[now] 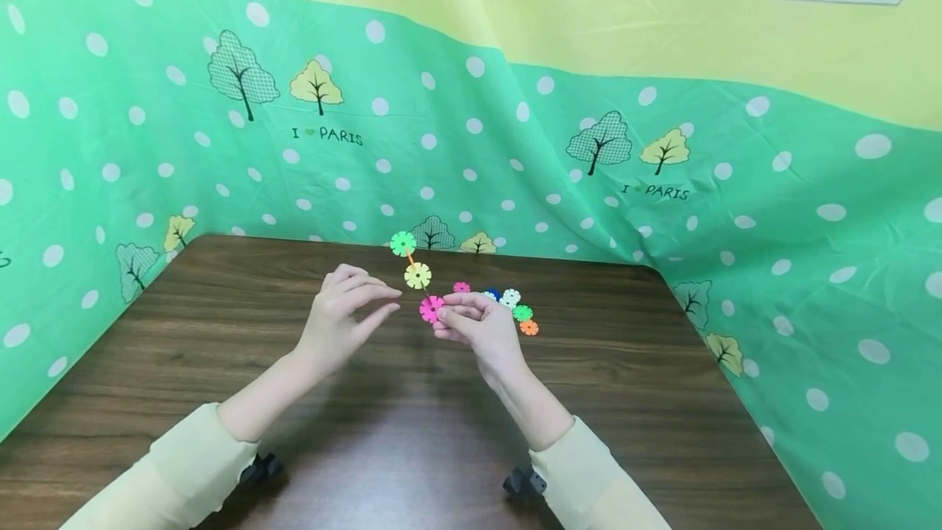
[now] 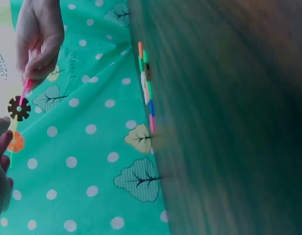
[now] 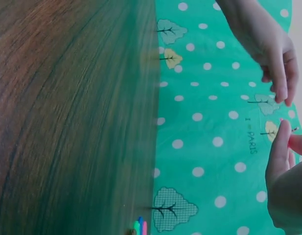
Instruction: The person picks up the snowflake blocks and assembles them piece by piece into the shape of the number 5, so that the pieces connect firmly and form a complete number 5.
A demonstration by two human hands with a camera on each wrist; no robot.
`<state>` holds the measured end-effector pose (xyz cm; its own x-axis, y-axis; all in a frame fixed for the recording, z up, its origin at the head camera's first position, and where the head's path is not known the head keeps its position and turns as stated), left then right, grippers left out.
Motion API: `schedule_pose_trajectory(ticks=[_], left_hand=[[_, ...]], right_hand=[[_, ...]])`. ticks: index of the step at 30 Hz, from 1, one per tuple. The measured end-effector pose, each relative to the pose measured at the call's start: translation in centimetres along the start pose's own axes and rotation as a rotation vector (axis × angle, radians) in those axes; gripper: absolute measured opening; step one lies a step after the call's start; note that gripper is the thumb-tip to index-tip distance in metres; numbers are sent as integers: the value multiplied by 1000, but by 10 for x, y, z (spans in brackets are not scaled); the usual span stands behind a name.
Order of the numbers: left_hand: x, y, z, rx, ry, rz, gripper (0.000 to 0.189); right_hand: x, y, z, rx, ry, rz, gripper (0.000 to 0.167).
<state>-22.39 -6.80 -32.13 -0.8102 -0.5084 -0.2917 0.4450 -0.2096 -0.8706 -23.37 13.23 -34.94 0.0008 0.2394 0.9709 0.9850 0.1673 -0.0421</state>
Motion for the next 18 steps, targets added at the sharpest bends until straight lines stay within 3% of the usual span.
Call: schedule_pose_trajectory(ticks=[4, 7, 10, 13, 18], left_hand=[[5, 7, -7, 50, 91, 201, 18], [8, 12, -14, 99, 175, 371, 17], [10, 14, -20, 131, 248, 495, 16], [12, 14, -26, 145, 293, 557, 14], [15, 16, -31, 172, 325, 606, 12]], right_hand=[[-1, 0, -3, -4, -23, 18, 24], [-3, 0, -7, 5, -41, 21, 19], [-5, 0, -11, 16, -62, 19, 14], [-8, -1, -13, 26, -64, 11, 14], [-12, -2, -15, 40, -60, -11, 16]])
Point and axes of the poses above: each hand's wrist, its own y-axis away from the middle knuckle, its own z-axis out of the back of the hand, x = y × z, the point moved 4 cm from there along -y, towards the middle knuckle
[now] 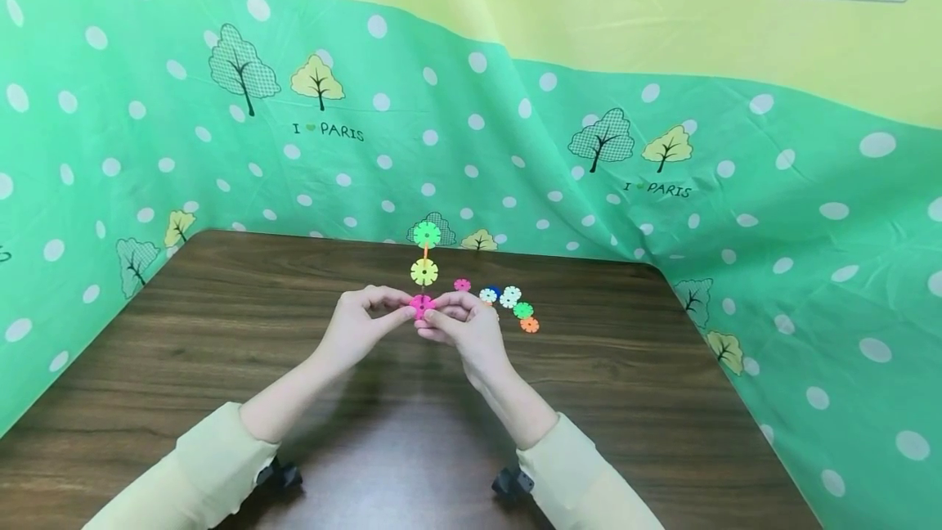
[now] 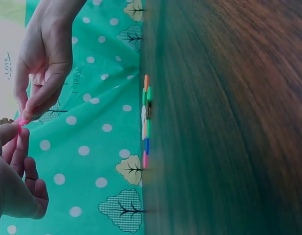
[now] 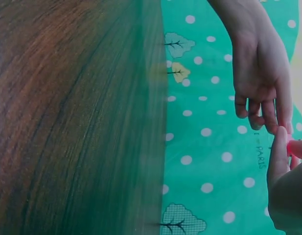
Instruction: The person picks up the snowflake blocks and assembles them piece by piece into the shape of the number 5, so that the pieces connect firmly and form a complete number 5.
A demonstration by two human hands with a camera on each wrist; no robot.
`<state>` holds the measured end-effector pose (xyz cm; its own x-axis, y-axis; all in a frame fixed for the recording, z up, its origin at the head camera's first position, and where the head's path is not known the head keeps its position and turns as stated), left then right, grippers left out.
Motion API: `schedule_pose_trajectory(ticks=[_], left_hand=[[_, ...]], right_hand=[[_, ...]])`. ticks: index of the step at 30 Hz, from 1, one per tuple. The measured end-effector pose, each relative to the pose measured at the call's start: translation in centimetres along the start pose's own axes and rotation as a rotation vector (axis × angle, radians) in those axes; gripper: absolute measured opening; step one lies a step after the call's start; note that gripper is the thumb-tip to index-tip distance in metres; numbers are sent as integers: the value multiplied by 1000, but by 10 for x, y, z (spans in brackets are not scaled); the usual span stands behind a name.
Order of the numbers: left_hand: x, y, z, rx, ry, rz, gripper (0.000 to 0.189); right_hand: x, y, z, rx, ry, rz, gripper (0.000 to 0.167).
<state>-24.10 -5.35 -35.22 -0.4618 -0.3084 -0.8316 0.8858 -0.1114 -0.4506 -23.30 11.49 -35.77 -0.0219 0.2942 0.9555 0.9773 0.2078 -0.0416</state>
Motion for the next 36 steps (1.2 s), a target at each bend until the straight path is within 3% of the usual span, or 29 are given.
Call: schedule_pose_trajectory(ticks=[8, 14, 24, 36], left_hand=[[4, 0, 0, 27, 75, 79, 13], [15, -5, 5, 35, 118, 122, 12], [28, -7, 23, 29, 158, 246, 17], [30, -8, 41, 60, 142, 243, 17]], right_hand=[[-3, -3, 2, 27, 68, -22, 18], [1, -8, 15, 16, 220, -9, 28], [9, -21, 57, 53, 654, 33, 26], [0, -45, 105, 215, 1148, 163, 27]])
Point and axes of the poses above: each hand's wrist, its own y-axis away from the middle knuckle, its own z-axis out of the back of the hand, x = y × z, the point moved 4 cm from there along -y, towards the middle knuckle
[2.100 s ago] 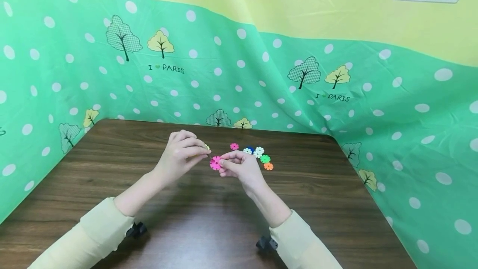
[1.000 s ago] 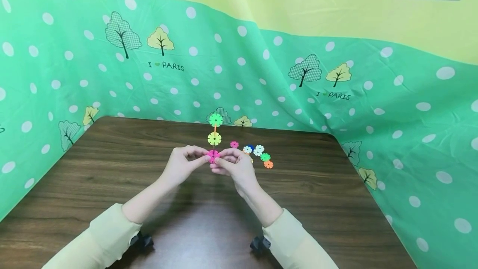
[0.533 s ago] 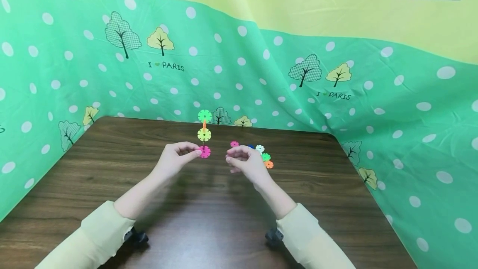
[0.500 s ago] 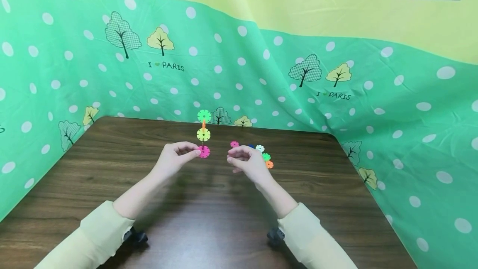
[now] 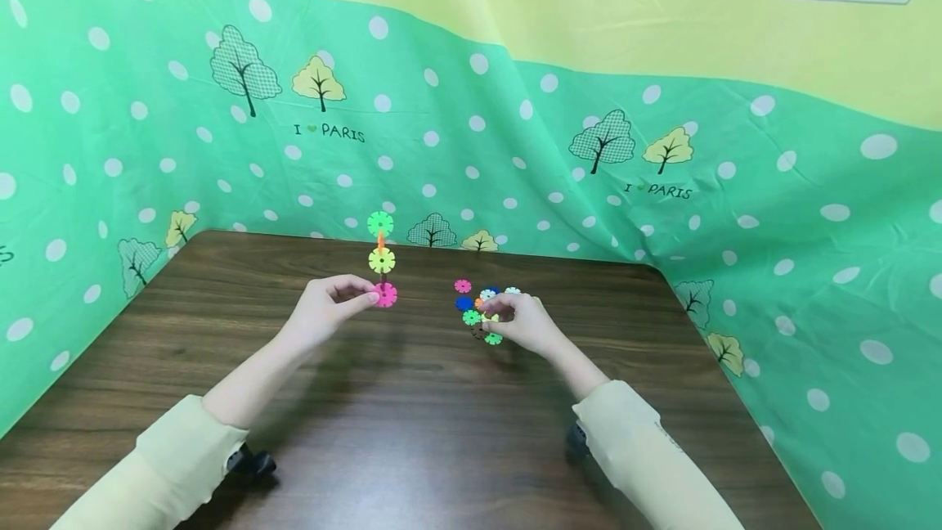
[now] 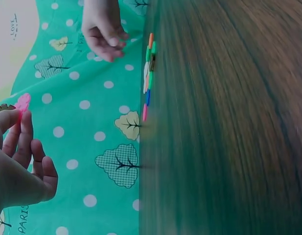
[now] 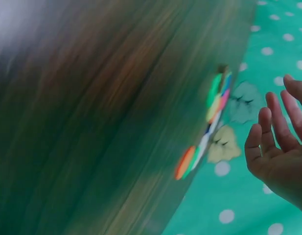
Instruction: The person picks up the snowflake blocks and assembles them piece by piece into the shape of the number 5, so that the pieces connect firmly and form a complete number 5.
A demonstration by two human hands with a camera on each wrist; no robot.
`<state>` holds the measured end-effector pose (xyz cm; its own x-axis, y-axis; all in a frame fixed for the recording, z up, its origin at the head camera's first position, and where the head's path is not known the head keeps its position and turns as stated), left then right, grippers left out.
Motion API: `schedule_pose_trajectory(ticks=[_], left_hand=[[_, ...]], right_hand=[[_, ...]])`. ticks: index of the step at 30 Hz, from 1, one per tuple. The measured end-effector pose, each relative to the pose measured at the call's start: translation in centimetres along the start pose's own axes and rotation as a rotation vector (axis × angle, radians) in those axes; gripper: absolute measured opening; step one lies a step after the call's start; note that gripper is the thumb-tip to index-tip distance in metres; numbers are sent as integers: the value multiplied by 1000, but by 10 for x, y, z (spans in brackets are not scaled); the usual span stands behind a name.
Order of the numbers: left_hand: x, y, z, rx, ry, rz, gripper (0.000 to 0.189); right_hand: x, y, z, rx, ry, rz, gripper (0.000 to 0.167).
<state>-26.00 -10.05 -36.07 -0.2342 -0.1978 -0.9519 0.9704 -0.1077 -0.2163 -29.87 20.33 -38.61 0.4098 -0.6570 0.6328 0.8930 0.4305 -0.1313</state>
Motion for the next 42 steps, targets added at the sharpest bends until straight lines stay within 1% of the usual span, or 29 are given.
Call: schedule_pose_trajectory(ticks=[3, 7, 11, 14, 19, 24, 26, 30, 32, 33, 34, 39, 40, 42], left_hand=[[-1, 0, 2, 22, -1, -5, 18], [-1, 0, 4, 41, -25, -1, 17], [-1, 0, 5, 67, -25, 0, 16], [0, 0, 5, 83, -9, -2, 18], [2, -2, 6, 70, -9, 10, 19], [3, -3, 6, 55, 25, 34, 20], [2, -3, 6, 53, 40, 45, 21], [2, -1, 3, 44, 54, 50, 22], [1, 0, 1, 37, 54, 42, 21], [-2, 2, 0, 38, 54, 39, 20], [-2, 2, -1, 39, 59, 41, 20], [-2, 3, -5, 49, 88, 50, 19], [0, 2, -6, 46, 90, 49, 19], [-2, 3, -7, 40, 89, 39, 19]], right_hand=[[-9, -4, -1, 33, 108, 49, 27], [-21, -8, -7, 94, 222, 58, 28], [-32, -12, -13, 156, 275, 32, 31], [-35, -14, -16, 172, 287, 43, 29], [-33, -16, -16, 170, 271, 34, 25], [-33, -17, -16, 160, 240, -3, 28], [-33, -16, -16, 150, 216, -15, 27], [-34, -12, -12, 121, 161, -33, 19], [-34, -10, -10, 105, 117, -51, 16], [-34, -8, -8, 95, 93, -57, 15], [-33, -7, -7, 86, 69, -62, 14], [-21, 0, 0, 26, -33, -84, 15], [-17, 1, 2, 15, -41, -83, 15], [-7, 3, 6, -12, -47, -64, 15]])
Point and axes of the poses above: each hand's wrist, its own y-axis away from the middle knuckle, its own z-axis out of the back of the hand, x = y × z, the point moved 4 cm from there along -y, towards the middle knuckle
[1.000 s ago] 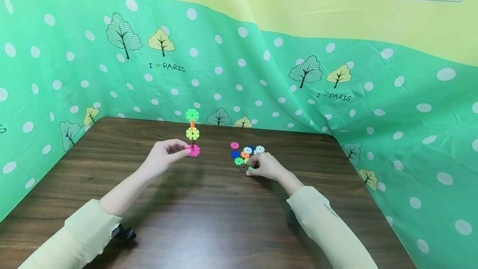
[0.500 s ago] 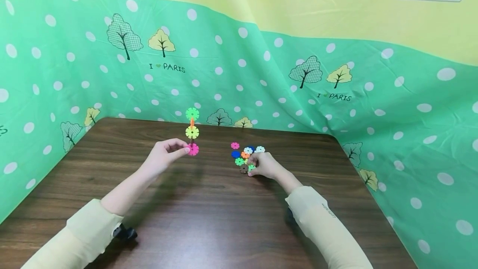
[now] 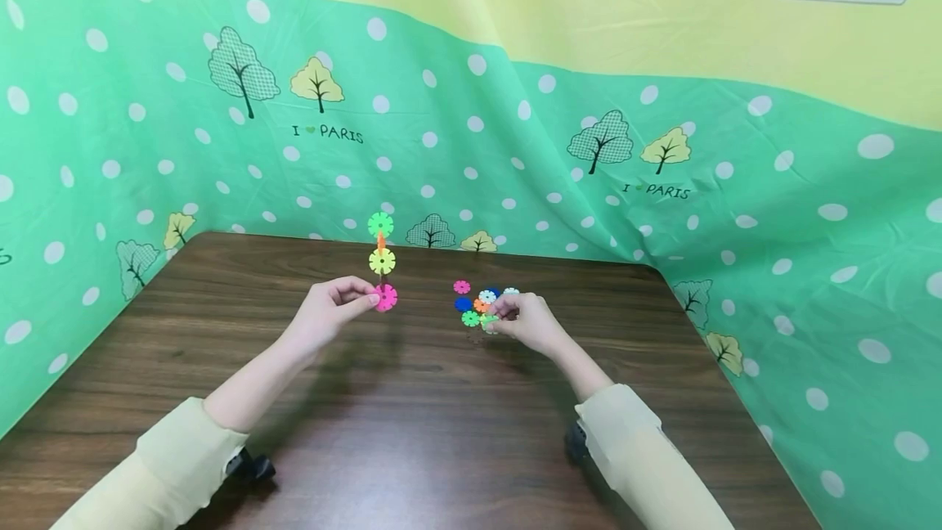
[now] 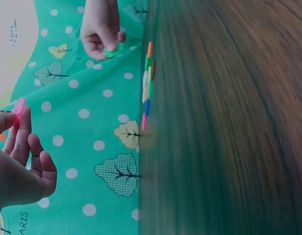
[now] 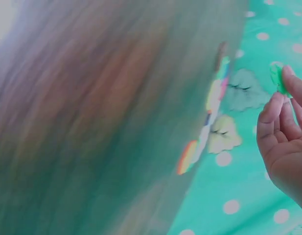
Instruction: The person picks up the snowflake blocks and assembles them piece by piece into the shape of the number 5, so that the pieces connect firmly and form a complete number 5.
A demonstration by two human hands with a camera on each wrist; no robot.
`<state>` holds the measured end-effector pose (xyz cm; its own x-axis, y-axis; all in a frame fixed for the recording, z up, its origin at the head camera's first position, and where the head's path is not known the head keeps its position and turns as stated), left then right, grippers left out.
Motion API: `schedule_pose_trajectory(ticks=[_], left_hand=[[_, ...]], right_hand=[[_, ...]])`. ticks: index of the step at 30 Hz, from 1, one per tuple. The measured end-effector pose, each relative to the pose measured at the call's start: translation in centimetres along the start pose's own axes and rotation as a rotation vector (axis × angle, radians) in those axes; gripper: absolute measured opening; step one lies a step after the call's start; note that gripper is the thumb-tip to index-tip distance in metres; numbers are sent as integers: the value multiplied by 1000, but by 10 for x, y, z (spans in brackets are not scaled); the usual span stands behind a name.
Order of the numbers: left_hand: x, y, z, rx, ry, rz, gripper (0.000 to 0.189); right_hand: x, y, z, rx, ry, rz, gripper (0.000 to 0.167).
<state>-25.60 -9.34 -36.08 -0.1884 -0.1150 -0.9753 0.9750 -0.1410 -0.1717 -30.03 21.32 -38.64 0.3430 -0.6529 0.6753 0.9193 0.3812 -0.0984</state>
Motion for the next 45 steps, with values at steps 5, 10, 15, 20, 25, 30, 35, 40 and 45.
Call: schedule_pose_trajectory(ticks=[5, 10, 15, 20, 25, 30, 35, 40, 45], left_hand=[[-7, 3, -5, -24, 23, -20, 19], [-15, 6, -11, -47, 70, -14, 18], [-23, 8, -15, -59, 81, -30, 16], [-27, 10, -18, -60, 57, -57, 15], [-27, 11, -20, -58, 45, -78, 12], [-27, 11, -21, -55, 54, -81, 10], [-26, 12, -23, -43, 57, -94, 10], [-25, 13, -24, -33, 71, -90, 10], [-28, 14, -25, -43, 85, -102, 8]], right_hand=[[30, 7, 8, -104, -23, 57, 18], [65, 15, 9, -213, -159, 116, 18], [101, 23, 4, -304, -250, 194, 13], [140, 33, 0, -392, -202, 360, 14], [166, 40, -3, -457, -134, 483, 12], [171, 39, -8, -475, -114, 527, 14], [158, 31, -17, -501, -79, 561, 14], [140, 26, -27, -529, -108, 567, 15], [138, 26, -31, -557, -155, 612, 16]])
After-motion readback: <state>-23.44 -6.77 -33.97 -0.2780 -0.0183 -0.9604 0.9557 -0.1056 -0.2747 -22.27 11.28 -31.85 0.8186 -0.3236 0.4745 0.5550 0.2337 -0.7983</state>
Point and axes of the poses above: each hand's wrist, its own y-axis away from the middle knuckle, its own z-axis out of the back of the hand, x = y × z, the point moved 4 cm from there along -y, towards the middle knuckle
